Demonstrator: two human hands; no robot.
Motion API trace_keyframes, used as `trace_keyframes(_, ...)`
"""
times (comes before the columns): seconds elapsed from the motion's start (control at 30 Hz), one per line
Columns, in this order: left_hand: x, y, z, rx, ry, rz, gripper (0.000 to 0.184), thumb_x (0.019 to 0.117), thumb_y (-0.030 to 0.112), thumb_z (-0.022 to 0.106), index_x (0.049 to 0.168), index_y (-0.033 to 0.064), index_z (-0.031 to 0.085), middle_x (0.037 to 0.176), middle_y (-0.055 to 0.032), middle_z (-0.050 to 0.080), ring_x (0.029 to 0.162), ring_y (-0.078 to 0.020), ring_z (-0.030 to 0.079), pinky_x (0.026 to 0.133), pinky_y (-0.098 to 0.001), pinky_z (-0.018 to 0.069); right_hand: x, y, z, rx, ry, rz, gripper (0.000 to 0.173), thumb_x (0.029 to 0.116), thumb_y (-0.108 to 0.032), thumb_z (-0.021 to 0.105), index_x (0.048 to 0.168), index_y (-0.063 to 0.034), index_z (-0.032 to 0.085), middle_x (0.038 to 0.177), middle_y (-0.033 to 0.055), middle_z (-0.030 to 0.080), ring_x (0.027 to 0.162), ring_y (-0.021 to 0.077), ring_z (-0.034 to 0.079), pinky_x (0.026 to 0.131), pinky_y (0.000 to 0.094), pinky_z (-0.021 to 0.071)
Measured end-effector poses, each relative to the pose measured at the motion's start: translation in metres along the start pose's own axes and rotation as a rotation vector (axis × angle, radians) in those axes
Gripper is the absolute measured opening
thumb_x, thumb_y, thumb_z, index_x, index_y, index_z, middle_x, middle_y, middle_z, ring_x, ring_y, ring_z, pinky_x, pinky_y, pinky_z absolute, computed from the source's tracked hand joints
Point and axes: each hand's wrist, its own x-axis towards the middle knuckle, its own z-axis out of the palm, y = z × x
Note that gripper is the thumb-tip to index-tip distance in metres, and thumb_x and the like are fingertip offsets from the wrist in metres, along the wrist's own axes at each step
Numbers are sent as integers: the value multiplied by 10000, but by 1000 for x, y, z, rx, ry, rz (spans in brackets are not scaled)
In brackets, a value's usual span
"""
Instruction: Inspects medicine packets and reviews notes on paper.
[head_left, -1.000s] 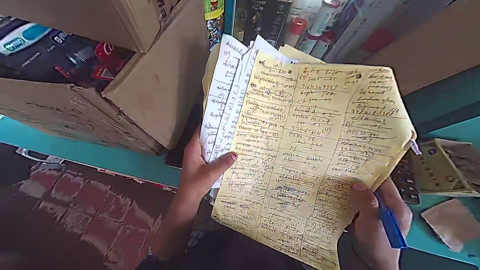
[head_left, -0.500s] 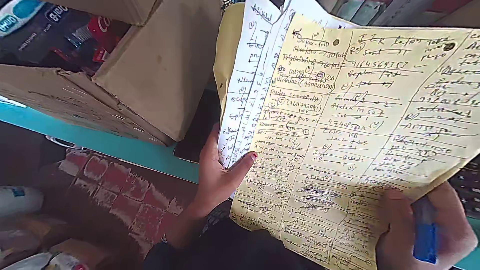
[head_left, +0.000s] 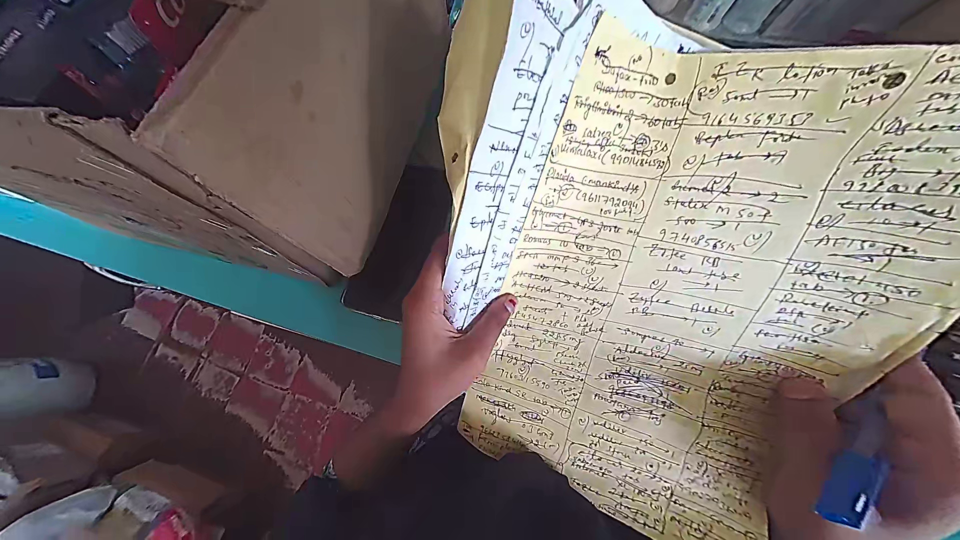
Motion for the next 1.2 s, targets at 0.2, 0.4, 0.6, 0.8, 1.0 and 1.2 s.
trace_keyframes(0.2,-1,-4,-1,1,-6,37,622,833,-95,706,1381,-25,420,1130,43,672,1004,12,678,867,-187,599,-1,0,1,8,11,55,463,950,1,522,1304,283,427,1272,205,628,1150,-25,609,1000,152,496)
trace_keyframes(0.4,0,-4,-1,-5,-18,31,647,840,-110,693,1407,-51,388,1157,13,656,1026,4,671,891,-189,590,-5,10,-3,51,16,60,454,955,7,521,1333,246,443,1293,187,621,1151,17,612,1016,195,496)
trace_keyframes(0.6,-2,-4,-2,13,-26,37,669,852,-108,681,1437,-76,358,1187,-25,637,1037,2,662,898,-175,576,-6,18,-7,76,5,115,424,948,-20,505,1316,190,493,1240,122,649,1118,26,622,1006,222,503)
trace_keyframes(0.8,0,-5,1,-15,-7,57,674,829,-126,678,1412,-136,341,1200,-53,638,1061,-10,664,924,-184,575,-5,11,-6,58,-8,132,382,950,-20,491,1287,153,540,1177,77,664,1060,11,628,958,211,513)
trace_keyframes(1.0,0,-6,1,-8,-7,68,675,837,-121,680,1413,-149,329,1208,-60,629,1069,-4,657,931,-184,571,-5,14,-7,73,-31,119,406,966,-36,490,1333,134,523,1215,77,661,1088,30,633,967,221,516)
trace_keyframes(1.2,0,-7,0,15,-11,68,666,833,-117,684,1407,-150,347,1186,-74,629,1045,-10,663,903,-182,579,-4,10,-7,61,-42,138,416,968,-33,496,1358,112,512,1240,59,653,1120,27,624,986,225,513)
